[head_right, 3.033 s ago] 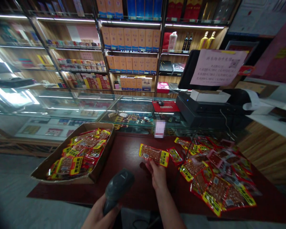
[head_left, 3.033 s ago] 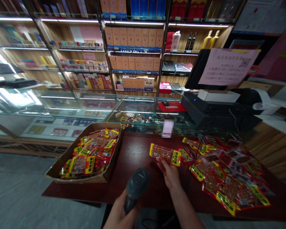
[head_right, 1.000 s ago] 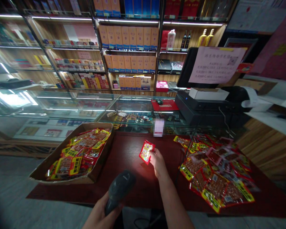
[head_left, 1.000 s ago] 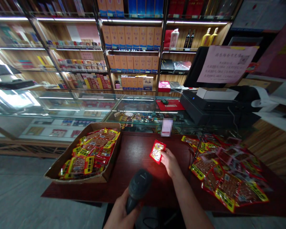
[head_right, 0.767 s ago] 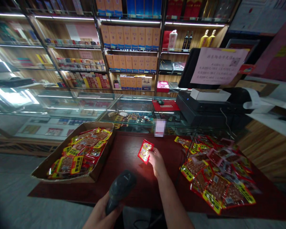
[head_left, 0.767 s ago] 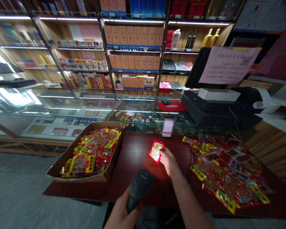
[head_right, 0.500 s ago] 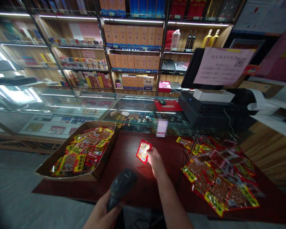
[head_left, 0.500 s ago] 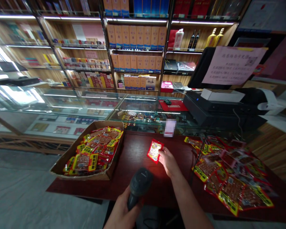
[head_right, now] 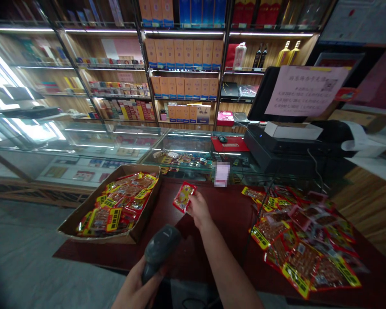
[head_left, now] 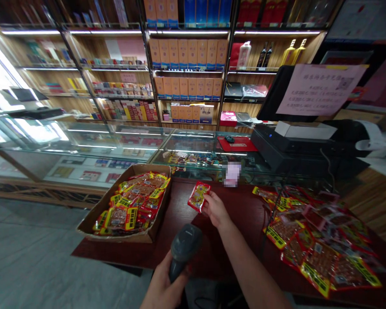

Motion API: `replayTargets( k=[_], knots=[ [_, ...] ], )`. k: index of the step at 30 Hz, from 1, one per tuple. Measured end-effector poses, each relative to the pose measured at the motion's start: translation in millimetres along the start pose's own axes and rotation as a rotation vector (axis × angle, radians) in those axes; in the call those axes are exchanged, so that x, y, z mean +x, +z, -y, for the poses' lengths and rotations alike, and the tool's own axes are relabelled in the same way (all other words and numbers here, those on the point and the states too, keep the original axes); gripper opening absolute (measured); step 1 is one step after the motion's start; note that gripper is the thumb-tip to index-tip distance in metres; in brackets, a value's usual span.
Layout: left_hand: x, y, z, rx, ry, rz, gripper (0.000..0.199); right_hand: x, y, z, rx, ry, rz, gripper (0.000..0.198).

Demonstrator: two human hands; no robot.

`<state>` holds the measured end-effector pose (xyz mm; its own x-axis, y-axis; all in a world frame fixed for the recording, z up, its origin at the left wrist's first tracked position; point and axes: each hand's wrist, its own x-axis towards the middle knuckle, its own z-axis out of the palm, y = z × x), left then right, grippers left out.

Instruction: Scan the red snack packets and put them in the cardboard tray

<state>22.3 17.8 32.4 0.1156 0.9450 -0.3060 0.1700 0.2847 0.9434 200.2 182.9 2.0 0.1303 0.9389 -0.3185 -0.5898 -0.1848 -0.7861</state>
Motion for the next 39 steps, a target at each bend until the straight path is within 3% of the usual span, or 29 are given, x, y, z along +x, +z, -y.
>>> replayTargets(
  k=[5,7,8,10,12,16,17,20,22,24,28,31,35,39],
  knots=[
    [-3.4,-3.5,0.5,0.044,0.010,-0.051,0.054,27.5,106.1,4.5,-0.028,-0.013,0.439,0.036],
    [-3.5,-4.6,0.5,0.053,0.005,-0.071,0.061,37.7,123.3,3.7,-0.172,-0.053,0.463,0.045],
    [-3.0,-5.1,0.9,0.055,0.000,-0.080,0.064,42.3,120.7,3.2,-0.280,-0.109,0.417,0.051],
    [-1.5,-5.7,2.4,0.054,-0.016,-0.083,0.069,49.6,92.6,4.4,-0.602,-0.297,0.223,0.059],
    [0.5,-5.9,4.6,0.054,-0.032,-0.057,0.070,53.1,40.1,13.0,-0.985,-0.488,-0.041,0.060],
    [3.2,-4.3,7.7,0.027,-0.037,-0.026,0.063,52.8,-86.0,55.5,-1.227,-0.437,-0.453,0.069],
    [3.4,-3.4,7.7,0.017,-0.029,-0.028,0.060,52.2,-112.7,67.7,-1.473,-0.343,-0.624,0.069],
    [3.7,0.0,5.9,0.004,0.006,-0.034,0.051,49.6,-165.3,92.7,-1.635,-0.237,-0.768,0.065],
    [4.2,3.2,4.5,0.000,0.011,-0.023,0.047,45.3,-174.9,91.5,-1.672,-0.230,-0.747,0.060],
    [5.4,7.0,3.7,-0.007,-0.003,0.001,0.045,37.0,-166.8,73.1,-1.749,-0.262,-0.689,0.057],
    [9.5,15.0,3.2,0.004,-0.039,0.044,0.047,5.0,-124.5,8.8,-1.898,-0.454,-0.450,0.052],
    [11.8,17.5,1.8,0.041,-0.028,0.057,0.046,-19.8,-99.3,-20.0,-1.842,-0.528,-0.274,0.043],
    [12.2,13.4,-0.2,0.067,-0.030,0.067,0.047,-24.6,-102.2,-3.3,-1.764,-0.468,-0.185,0.040],
    [11.7,9.4,3.8,0.074,-0.016,0.063,0.047,-8.3,-127.8,31.0,-1.813,-0.309,-0.154,0.058]
  ],
)
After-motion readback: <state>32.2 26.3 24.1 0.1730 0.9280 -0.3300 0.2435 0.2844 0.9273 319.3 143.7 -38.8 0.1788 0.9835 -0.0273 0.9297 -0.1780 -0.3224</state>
